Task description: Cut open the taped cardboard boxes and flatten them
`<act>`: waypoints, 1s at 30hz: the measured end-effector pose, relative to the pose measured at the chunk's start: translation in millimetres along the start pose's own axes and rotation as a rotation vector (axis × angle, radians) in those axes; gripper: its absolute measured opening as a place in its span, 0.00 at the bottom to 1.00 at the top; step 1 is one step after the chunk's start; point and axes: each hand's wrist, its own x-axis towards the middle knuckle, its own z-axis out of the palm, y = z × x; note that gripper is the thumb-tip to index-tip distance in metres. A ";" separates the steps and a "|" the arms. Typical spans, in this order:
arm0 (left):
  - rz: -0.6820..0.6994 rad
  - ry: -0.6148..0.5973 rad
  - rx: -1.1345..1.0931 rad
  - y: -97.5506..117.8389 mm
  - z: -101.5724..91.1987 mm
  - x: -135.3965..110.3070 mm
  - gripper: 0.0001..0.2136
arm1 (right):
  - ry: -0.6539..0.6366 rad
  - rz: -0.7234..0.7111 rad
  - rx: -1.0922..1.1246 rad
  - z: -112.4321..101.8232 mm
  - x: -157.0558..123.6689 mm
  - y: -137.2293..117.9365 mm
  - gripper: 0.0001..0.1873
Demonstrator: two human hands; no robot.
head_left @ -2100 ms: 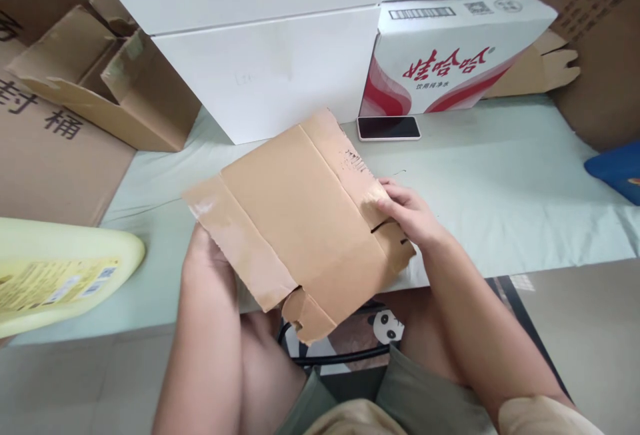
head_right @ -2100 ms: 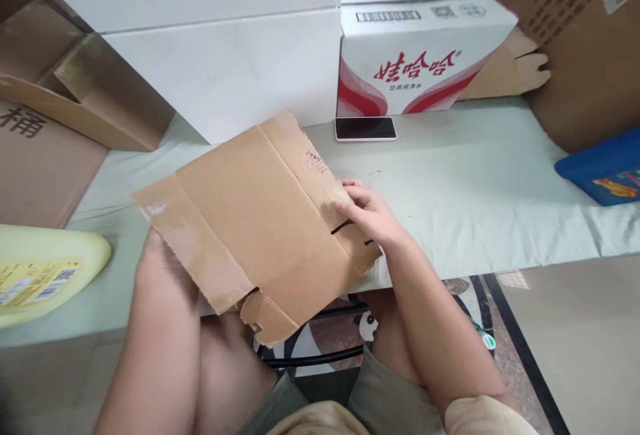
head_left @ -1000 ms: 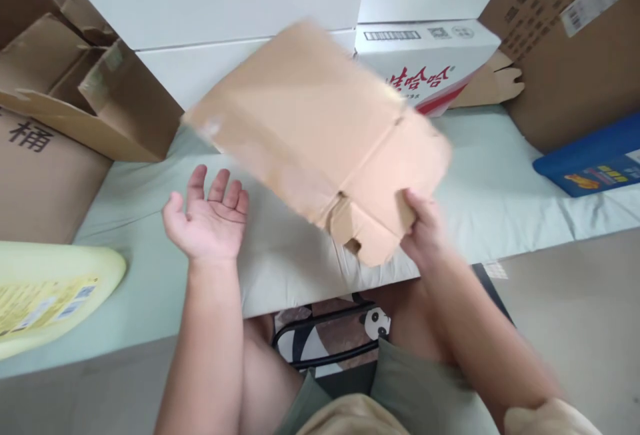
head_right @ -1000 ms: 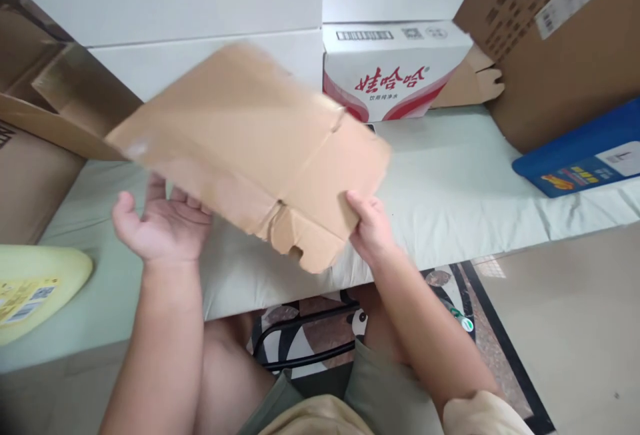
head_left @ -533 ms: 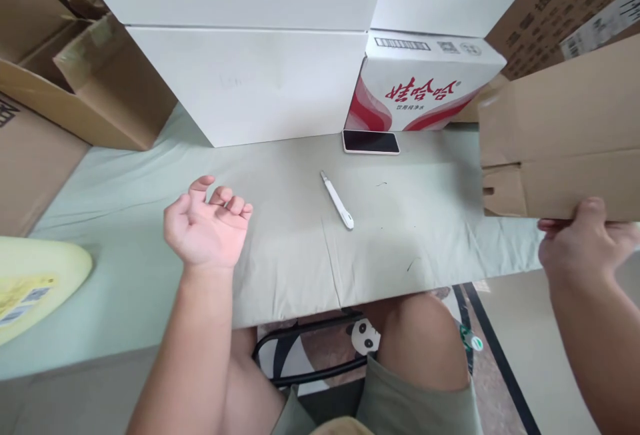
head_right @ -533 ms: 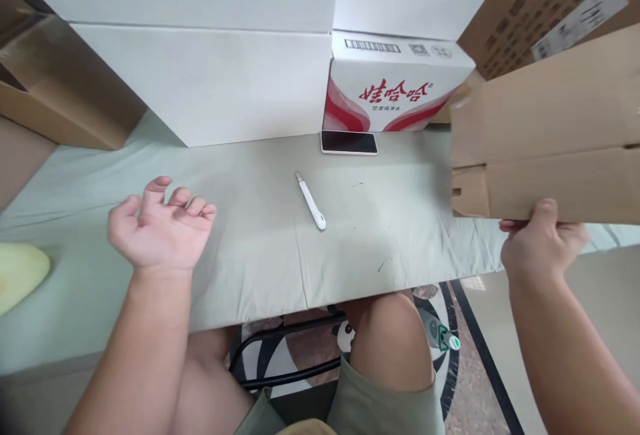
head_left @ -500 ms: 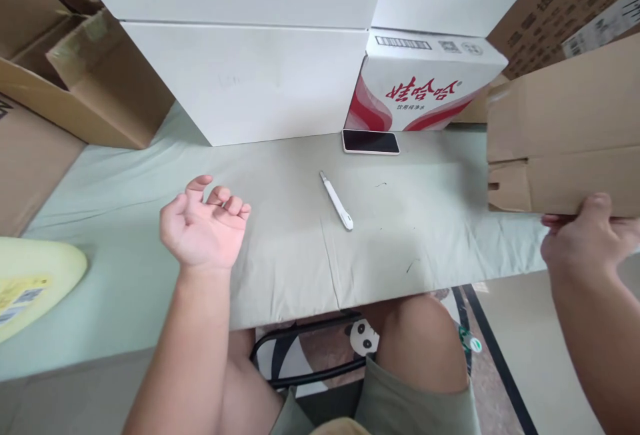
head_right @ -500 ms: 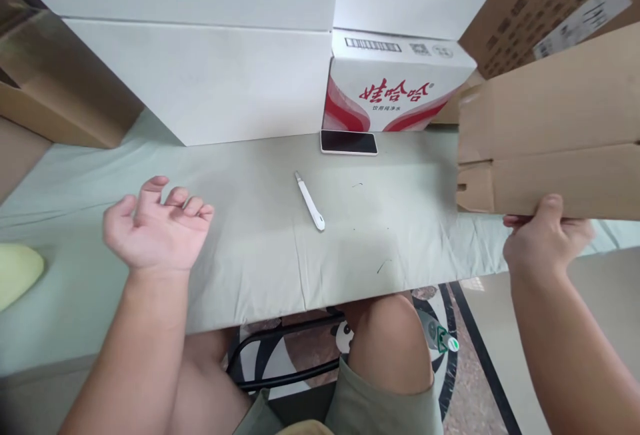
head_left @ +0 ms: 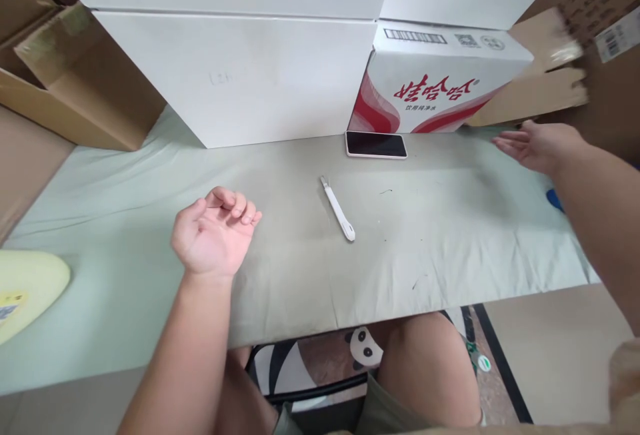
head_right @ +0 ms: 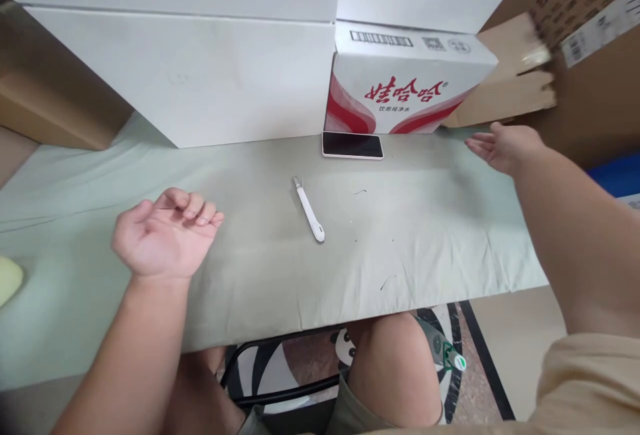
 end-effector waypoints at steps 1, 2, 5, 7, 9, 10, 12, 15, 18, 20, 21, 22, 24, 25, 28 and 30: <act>0.002 -0.008 0.001 0.0 0.4 -0.3 0.19 | -0.069 0.120 0.019 0.9 -10.2 -3.7 0.21; 0.005 -0.013 0.001 0.1 0.6 -0.6 0.19 | -0.117 0.227 0.047 0.7 -22.1 -6.6 0.20; 0.010 -0.026 -0.002 1.7 0.1 -1.6 0.19 | -0.170 0.416 0.104 -4.0 -59.3 -13.0 0.15; 0.017 -0.023 -0.012 4.1 -1.1 -2.7 0.18 | -0.196 0.465 0.116 -8.3 -79.4 -19.8 0.13; 0.030 -0.003 -0.033 7.9 -2.8 -4.1 0.18 | -0.242 0.474 0.121 -10.8 -94.4 -32.7 0.11; 0.039 0.012 -0.046 10.3 -3.8 -5.0 0.17 | -0.270 0.465 0.121 -10.6 -100.7 -41.9 0.10; 0.064 0.046 -0.076 16.0 -6.5 -7.0 0.16 | -0.338 0.424 0.120 -6.0 -112.9 -66.1 0.10; 0.111 0.090 -0.116 25.3 -11.9 -10.8 0.15 | -0.470 0.311 0.118 14.5 -137.4 -112.8 0.09; 0.171 0.124 -0.120 34.6 -18.9 -15.9 0.15 | -0.619 0.166 0.122 51.3 -173.6 -164.0 0.07; 0.208 0.139 -0.108 40.8 -24.5 -19.8 0.15 | -0.734 0.035 0.105 82.4 -202.6 -197.7 0.08; 0.214 0.145 -0.102 43.8 -27.6 -21.8 0.15 | -0.800 -0.073 0.078 99.3 -217.8 -214.4 0.09; 0.220 0.151 -0.098 46.8 -30.8 -23.6 0.15 | -0.860 -0.189 0.050 116.7 -233.2 -231.1 0.10; 0.228 0.164 -0.103 52.6 -37.4 -26.5 0.15 | -0.952 -0.421 0.019 152.4 -264.2 -265.4 0.11; 0.231 0.167 -0.110 55.3 -40.5 -27.6 0.15 | -0.984 -0.525 0.019 170.3 -279.6 -283.1 0.13; 0.230 0.147 -0.120 61.9 -48.3 -29.6 0.14 | -1.012 -0.854 0.006 221.1 -324.8 -338.8 0.16; 0.232 0.137 -0.119 65.1 -51.5 -30.6 0.14 | -0.985 -1.025 -0.007 249.5 -352.7 -375.6 0.18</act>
